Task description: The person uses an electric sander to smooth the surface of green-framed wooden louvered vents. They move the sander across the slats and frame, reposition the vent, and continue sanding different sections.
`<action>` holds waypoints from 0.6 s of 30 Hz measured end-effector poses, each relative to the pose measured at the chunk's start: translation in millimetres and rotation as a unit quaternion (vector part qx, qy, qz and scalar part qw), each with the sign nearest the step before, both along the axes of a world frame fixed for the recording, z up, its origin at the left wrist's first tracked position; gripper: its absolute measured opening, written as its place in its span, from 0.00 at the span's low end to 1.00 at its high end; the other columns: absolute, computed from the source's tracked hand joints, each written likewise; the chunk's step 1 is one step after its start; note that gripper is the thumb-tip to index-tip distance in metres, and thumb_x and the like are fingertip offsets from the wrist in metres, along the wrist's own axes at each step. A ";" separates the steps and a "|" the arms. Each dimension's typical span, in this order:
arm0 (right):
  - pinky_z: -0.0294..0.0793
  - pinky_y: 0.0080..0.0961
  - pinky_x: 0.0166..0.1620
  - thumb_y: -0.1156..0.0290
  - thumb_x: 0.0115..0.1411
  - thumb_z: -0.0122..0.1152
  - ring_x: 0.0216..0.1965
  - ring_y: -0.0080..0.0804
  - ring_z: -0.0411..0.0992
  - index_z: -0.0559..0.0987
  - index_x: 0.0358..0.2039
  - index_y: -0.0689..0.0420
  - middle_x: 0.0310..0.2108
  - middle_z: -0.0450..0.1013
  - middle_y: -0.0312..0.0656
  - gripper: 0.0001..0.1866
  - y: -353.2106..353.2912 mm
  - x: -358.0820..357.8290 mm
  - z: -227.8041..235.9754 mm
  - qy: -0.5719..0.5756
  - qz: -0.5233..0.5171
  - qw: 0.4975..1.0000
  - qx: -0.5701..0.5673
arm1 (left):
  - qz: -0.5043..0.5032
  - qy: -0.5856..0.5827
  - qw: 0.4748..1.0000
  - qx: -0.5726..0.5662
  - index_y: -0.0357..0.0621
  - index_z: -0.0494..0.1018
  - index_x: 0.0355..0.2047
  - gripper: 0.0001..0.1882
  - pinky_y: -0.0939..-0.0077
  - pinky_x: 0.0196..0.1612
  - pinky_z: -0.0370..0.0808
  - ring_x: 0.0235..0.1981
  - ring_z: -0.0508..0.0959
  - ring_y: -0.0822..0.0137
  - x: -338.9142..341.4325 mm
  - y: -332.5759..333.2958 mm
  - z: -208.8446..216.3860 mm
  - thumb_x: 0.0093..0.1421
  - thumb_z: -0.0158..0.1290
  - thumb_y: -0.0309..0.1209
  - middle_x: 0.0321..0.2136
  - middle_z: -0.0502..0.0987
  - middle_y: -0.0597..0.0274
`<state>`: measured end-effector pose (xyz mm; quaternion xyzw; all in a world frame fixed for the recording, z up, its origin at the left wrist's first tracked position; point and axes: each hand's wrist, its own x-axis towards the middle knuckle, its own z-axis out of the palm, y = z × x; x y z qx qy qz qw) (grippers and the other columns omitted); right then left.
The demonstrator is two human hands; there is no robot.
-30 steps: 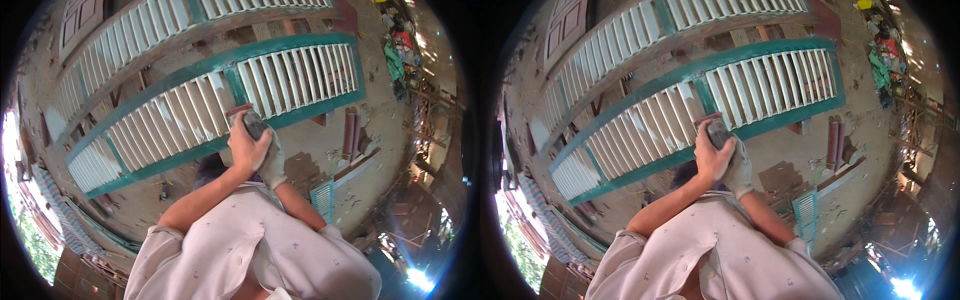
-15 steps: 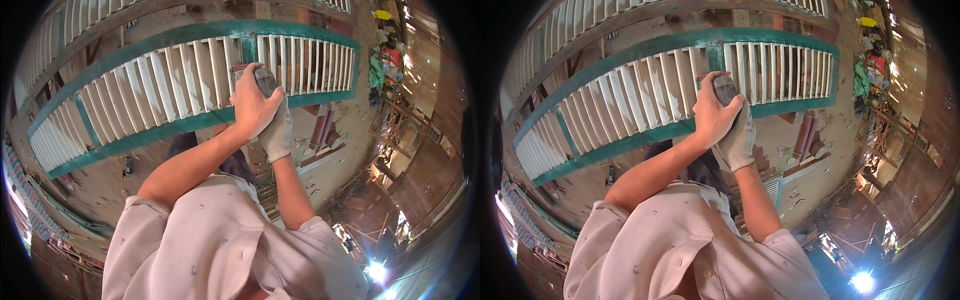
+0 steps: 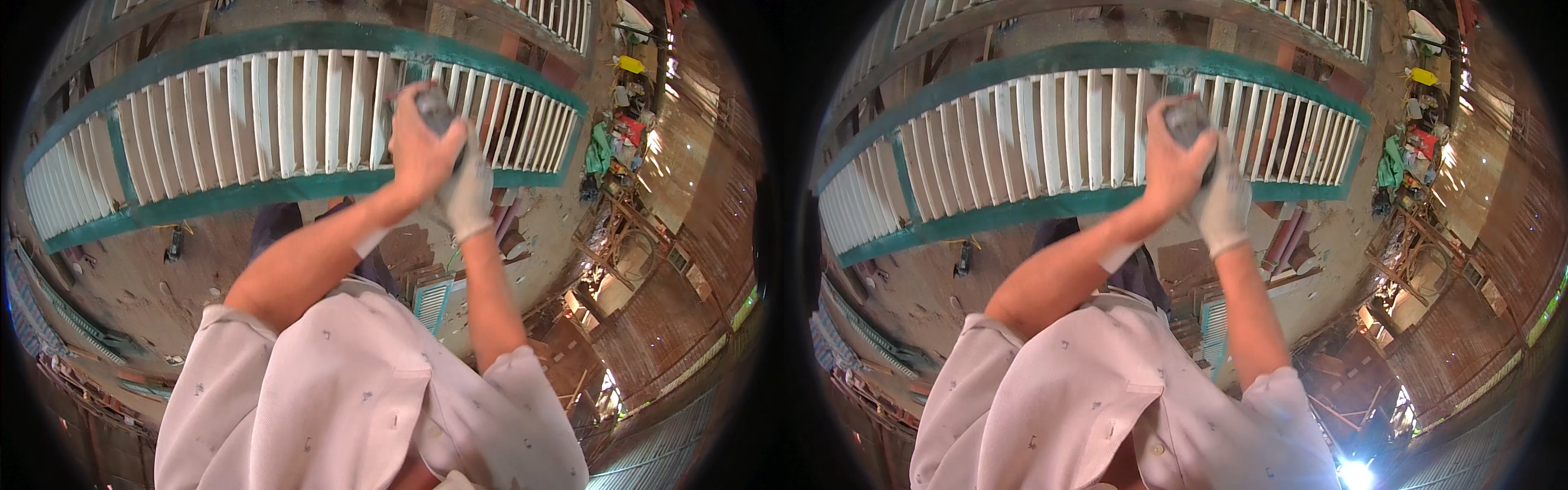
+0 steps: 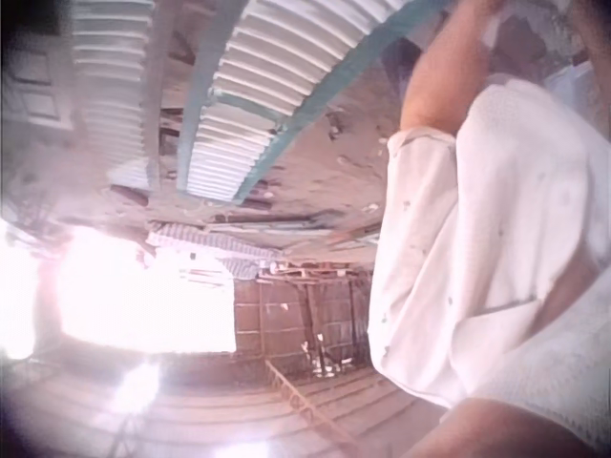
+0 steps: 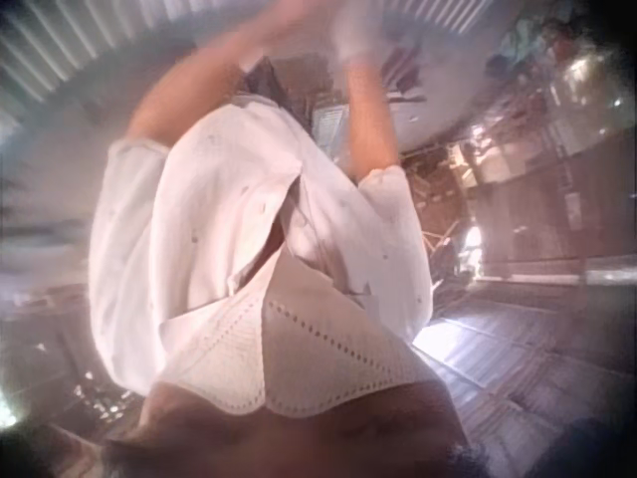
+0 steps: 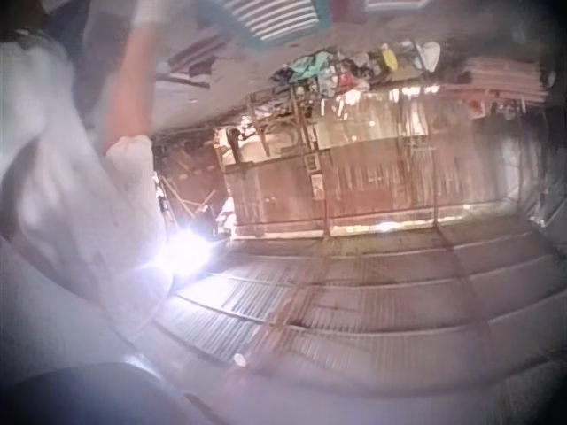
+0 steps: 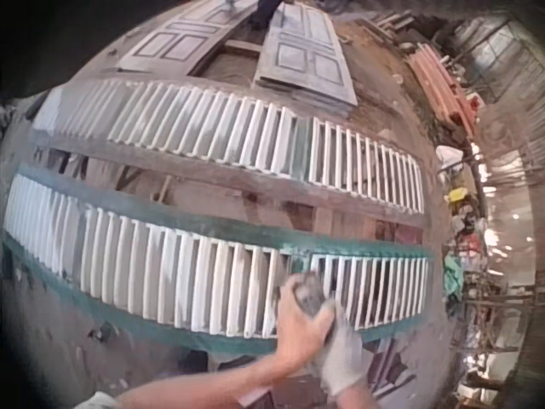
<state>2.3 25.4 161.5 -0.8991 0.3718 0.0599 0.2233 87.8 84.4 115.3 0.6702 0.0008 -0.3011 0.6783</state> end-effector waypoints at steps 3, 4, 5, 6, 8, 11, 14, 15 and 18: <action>0.81 0.49 0.57 0.64 0.62 0.73 0.57 0.64 0.80 0.67 0.73 0.53 0.57 0.79 0.64 0.41 -30.9 65.3 19.9 0.019 0.011 1.000 0.018 | 0.029 0.005 0.999 0.013 0.43 0.65 0.66 0.40 0.45 0.64 0.72 0.60 0.77 0.43 40.8 -33.6 3.6 0.56 0.66 0.44 0.56 0.78 0.45; 0.81 0.48 0.58 0.64 0.62 0.73 0.57 0.63 0.80 0.66 0.74 0.52 0.58 0.79 0.63 0.41 -37.0 65.9 20.1 0.015 0.022 0.999 0.021 | 0.018 0.001 0.999 0.041 0.43 0.65 0.66 0.41 0.45 0.64 0.72 0.61 0.77 0.43 49.0 -42.3 8.8 0.56 0.66 0.44 0.56 0.78 0.45; 0.82 0.48 0.58 0.64 0.60 0.75 0.57 0.63 0.80 0.67 0.73 0.53 0.59 0.79 0.61 0.42 -37.5 63.0 22.3 0.028 0.008 0.999 0.024 | 0.011 -0.003 0.998 0.067 0.43 0.65 0.67 0.41 0.44 0.64 0.72 0.61 0.76 0.43 53.5 -47.0 10.8 0.57 0.65 0.45 0.56 0.79 0.45; 0.82 0.48 0.58 0.64 0.57 0.77 0.56 0.62 0.81 0.68 0.72 0.54 0.59 0.79 0.60 0.43 -36.0 57.7 24.2 0.041 -0.007 0.999 0.025 | 0.004 -0.004 0.999 0.051 0.43 0.65 0.66 0.41 0.45 0.64 0.72 0.61 0.76 0.43 45.1 -43.5 9.7 0.57 0.65 0.45 0.56 0.79 0.45; 0.82 0.48 0.58 0.64 0.55 0.79 0.57 0.61 0.80 0.69 0.70 0.55 0.60 0.78 0.58 0.43 -29.4 24.4 18.2 0.029 -0.013 0.999 0.012 | -0.009 -0.006 1.000 0.015 0.43 0.65 0.66 0.41 0.46 0.64 0.72 0.62 0.76 0.43 13.4 -30.6 5.3 0.57 0.65 0.45 0.57 0.79 0.45; 0.80 0.48 0.59 0.65 0.57 0.78 0.61 0.61 0.78 0.68 0.69 0.54 0.64 0.74 0.59 0.42 2.9 -34.2 24.0 0.051 0.005 0.999 0.014 | -0.014 -0.014 1.000 0.009 0.45 0.64 0.67 0.41 0.45 0.66 0.71 0.62 0.76 0.43 -45.9 5.8 0.6 0.57 0.66 0.45 0.60 0.76 0.45; 0.80 0.48 0.60 0.64 0.57 0.78 0.62 0.60 0.77 0.65 0.73 0.53 0.67 0.72 0.58 0.46 26.2 -53.2 21.0 0.041 0.003 0.999 0.031 | -0.047 0.038 0.998 0.033 0.45 0.65 0.67 0.41 0.46 0.66 0.71 0.63 0.75 0.44 -61.0 28.5 11.8 0.57 0.66 0.45 0.61 0.75 0.45; 0.80 0.48 0.61 0.64 0.57 0.78 0.61 0.60 0.78 0.67 0.71 0.53 0.63 0.75 0.57 0.43 26.3 -49.6 18.8 0.034 -0.010 0.999 0.009 | -0.028 -0.001 1.000 0.007 0.44 0.65 0.67 0.41 0.48 0.65 0.73 0.62 0.76 0.44 -52.4 25.9 9.1 0.57 0.66 0.45 0.60 0.76 0.44; 0.80 0.49 0.59 0.63 0.57 0.79 0.60 0.61 0.79 0.69 0.68 0.52 0.60 0.78 0.57 0.41 -5.7 1.5 18.1 -0.001 0.005 1.000 -0.021 | 0.000 0.061 0.997 -0.037 0.41 0.66 0.67 0.42 0.50 0.64 0.75 0.59 0.79 0.42 -8.1 -6.0 5.9 0.56 0.66 0.46 0.57 0.79 0.43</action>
